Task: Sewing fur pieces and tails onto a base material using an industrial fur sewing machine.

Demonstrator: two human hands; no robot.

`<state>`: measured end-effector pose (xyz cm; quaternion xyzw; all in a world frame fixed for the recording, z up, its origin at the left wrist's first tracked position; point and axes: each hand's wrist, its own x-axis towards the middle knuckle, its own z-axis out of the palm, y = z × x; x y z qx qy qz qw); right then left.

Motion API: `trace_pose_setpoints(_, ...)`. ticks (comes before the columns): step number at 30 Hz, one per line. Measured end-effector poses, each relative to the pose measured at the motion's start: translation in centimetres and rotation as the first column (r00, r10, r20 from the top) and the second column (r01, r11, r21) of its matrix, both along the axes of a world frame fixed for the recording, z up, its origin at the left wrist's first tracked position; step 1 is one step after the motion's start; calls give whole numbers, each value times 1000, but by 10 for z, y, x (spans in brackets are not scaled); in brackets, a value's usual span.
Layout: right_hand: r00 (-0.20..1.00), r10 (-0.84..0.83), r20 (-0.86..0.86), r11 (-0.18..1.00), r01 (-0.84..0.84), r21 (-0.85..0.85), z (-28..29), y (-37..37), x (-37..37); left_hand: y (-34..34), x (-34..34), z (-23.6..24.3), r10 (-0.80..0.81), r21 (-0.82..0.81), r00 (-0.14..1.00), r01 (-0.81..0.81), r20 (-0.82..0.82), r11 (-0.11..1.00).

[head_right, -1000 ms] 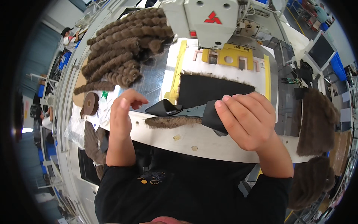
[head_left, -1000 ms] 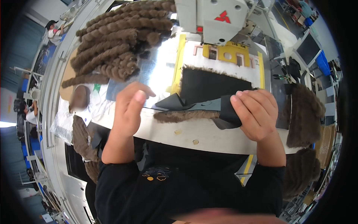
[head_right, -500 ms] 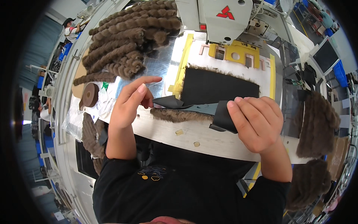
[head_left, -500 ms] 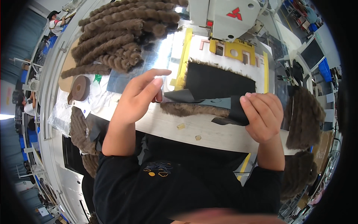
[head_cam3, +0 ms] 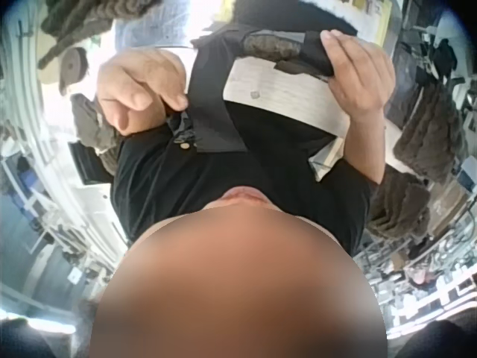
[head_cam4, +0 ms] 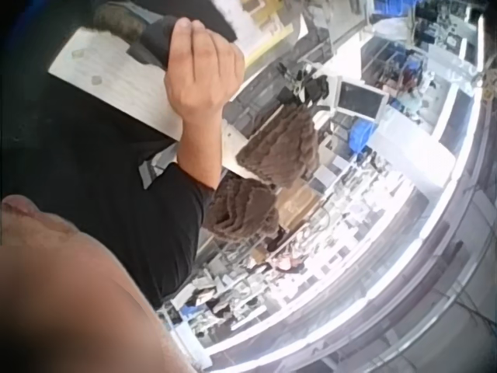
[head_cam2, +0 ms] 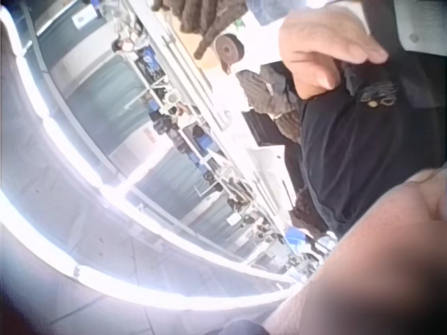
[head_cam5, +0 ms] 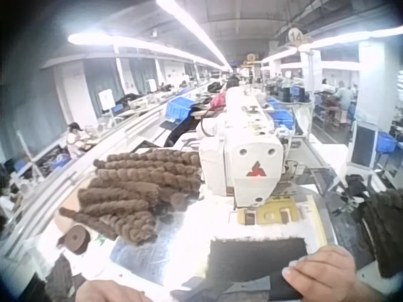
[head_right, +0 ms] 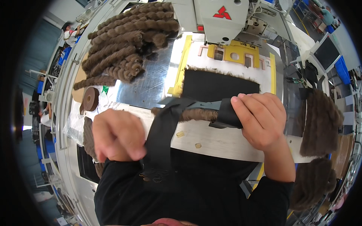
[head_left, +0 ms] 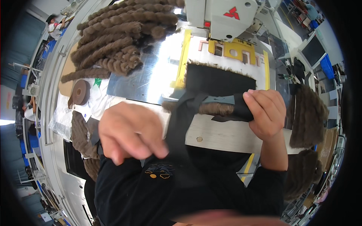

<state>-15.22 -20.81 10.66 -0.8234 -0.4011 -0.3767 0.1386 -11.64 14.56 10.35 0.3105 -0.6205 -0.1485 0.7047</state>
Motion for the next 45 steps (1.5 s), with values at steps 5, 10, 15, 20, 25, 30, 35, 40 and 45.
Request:
trace_pose_setpoints(5,1000,-21,-9,1000,21,3,-1,-7,-2,31,-4,-34,434,266,886,-385,-161,884)
trace_pose_setpoints(10,1000,-6,-13,1000,6,-3,5,-4,-6,-13,-12,-22,614,481,606,-789,505,383)
trace_pose_setpoints(15,999,40,14,999,-40,-19,9,-5,-16,-33,-13,-36,653,316,575,-817,493,482)
trace_pose_setpoints(20,999,42,-25,998,-43,-45,11,-9,-30,-29,-15,-43,625,202,506,-846,594,493)
trace_pose_setpoints(25,994,14,-111,998,-21,-67,13,-11,-45,-31,-32,-46,722,179,457,-884,519,431)
trace_pose_setpoints(30,989,2,-148,994,-18,-104,13,-13,-55,-32,-29,-30,637,46,471,-824,610,565)
trace_pose_setpoints(35,991,-6,-137,998,-3,-67,5,-20,-60,-23,-39,-28,671,72,500,-827,547,557)
trace_pose_setpoints(40,991,14,-136,997,-25,-77,0,-25,-63,-15,-47,-23,582,129,714,-668,388,733)
trace_pose_setpoints(45,989,-12,-146,993,-5,-114,0,-27,-69,-32,-48,-36,682,185,638,-764,357,618)
